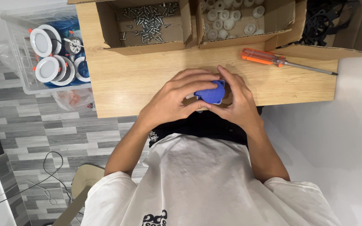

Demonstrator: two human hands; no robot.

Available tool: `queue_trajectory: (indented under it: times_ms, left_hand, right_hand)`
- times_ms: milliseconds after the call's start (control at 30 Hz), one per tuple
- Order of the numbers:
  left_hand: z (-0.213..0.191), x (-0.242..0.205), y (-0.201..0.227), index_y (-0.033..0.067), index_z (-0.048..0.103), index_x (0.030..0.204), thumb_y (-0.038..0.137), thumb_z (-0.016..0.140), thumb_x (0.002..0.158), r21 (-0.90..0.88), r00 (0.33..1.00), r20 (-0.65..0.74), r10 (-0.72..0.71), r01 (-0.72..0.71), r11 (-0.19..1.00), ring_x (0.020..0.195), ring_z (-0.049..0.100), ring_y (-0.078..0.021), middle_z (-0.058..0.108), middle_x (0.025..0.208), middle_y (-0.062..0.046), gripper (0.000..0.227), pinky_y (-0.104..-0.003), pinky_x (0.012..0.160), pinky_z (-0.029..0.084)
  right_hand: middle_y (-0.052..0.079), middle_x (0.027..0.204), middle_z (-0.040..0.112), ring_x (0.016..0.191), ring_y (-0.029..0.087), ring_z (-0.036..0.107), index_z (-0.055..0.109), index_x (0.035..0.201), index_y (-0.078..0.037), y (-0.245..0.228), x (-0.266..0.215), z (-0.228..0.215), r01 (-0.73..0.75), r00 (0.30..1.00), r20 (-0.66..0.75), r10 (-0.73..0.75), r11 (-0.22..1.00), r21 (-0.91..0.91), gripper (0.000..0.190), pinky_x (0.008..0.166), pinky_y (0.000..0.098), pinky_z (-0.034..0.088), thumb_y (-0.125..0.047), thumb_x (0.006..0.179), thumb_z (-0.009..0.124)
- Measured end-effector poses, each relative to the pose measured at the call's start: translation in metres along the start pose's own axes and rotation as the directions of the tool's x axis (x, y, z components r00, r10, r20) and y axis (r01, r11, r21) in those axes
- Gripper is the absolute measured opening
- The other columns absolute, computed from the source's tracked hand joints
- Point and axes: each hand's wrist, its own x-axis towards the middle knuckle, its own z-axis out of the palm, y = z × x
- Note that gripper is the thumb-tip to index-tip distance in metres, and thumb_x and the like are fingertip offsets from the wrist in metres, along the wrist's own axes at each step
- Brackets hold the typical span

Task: The person assembles a blue electrical component into a white plastic housing. They insert a small white plastic piece into the blue component, then use a screwdriver to secure it with screws. The person repeats this process with a second component.

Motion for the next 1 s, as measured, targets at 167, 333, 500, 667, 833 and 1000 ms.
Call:
queue_trajectory:
  times_ms: [167,333,500,667,833,1000]
  left_hand:
    - [0.002,0.000,-0.012,0.0037,0.074,0.131,0.018,0.088,0.096,-0.074,0.999,0.020,-0.027,0.028,0.997,0.134,0.067,-0.0465,0.074,0.138,-0.018,0.040,-0.061,0.115,0.053]
    - [0.002,0.003,-0.017,0.0050,0.078,0.127,0.022,0.091,0.095,-0.147,1.000,0.026,-0.015,0.019,0.989,0.134,0.068,-0.0451,0.075,0.136,-0.018,0.039,-0.059,0.114,0.055]
    - [0.004,-0.003,-0.021,0.0062,0.078,0.129,0.027,0.094,0.092,0.007,0.998,0.036,0.042,-0.042,0.999,0.135,0.066,-0.0478,0.070,0.144,-0.021,0.045,-0.061,0.115,0.055]
    - [0.015,-0.022,-0.031,0.0150,0.073,0.142,0.029,0.091,0.096,0.066,0.999,0.037,0.003,-0.006,0.998,0.137,0.067,-0.0446,0.065,0.148,-0.021,0.052,-0.057,0.115,0.057]
    - [0.017,-0.026,-0.031,0.0138,0.072,0.144,0.020,0.085,0.100,0.046,1.000,-0.001,0.005,-0.005,0.999,0.136,0.068,-0.0457,0.065,0.148,-0.023,0.046,-0.057,0.114,0.058]
    - [0.020,-0.026,-0.032,0.0134,0.075,0.140,0.019,0.087,0.098,0.084,1.000,-0.016,0.017,-0.016,0.996,0.136,0.068,-0.0448,0.067,0.147,-0.023,0.044,-0.058,0.114,0.058]
  right_hand:
    - [0.023,0.124,0.074,0.109,0.040,0.073,0.059,0.152,0.009,0.001,0.001,-0.001,0.012,1.000,0.002,-0.012,1.000,-0.005,0.088,0.100,0.0485,0.059,-0.017,0.079,0.102]
    - [0.024,0.125,0.075,0.112,0.040,0.073,0.059,0.151,0.010,0.006,-0.002,-0.001,0.018,1.000,0.015,-0.018,1.000,0.012,0.085,0.104,0.0487,0.057,-0.021,0.083,0.100]
    - [0.025,0.126,0.074,0.114,0.041,0.073,0.059,0.151,0.009,0.008,-0.004,0.001,0.019,1.000,0.012,-0.019,1.000,0.015,0.087,0.105,0.0497,0.057,-0.023,0.082,0.101]
    - [0.024,0.128,0.075,0.116,0.042,0.073,0.059,0.150,0.010,0.008,-0.006,0.000,0.015,1.000,0.023,-0.015,1.000,0.023,0.083,0.104,0.0504,0.058,-0.017,0.083,0.101]
    - [0.027,0.132,0.074,0.114,0.047,0.074,0.060,0.129,0.001,0.002,0.003,0.003,0.101,0.995,0.006,-0.102,0.992,0.076,0.062,0.095,0.0565,0.061,-0.009,0.083,0.100]
    - [0.033,0.135,0.071,0.117,0.053,0.073,0.059,0.132,-0.003,0.011,-0.002,0.005,0.170,0.985,-0.004,-0.171,0.981,0.094,0.059,0.092,0.0590,0.062,-0.008,0.086,0.097]
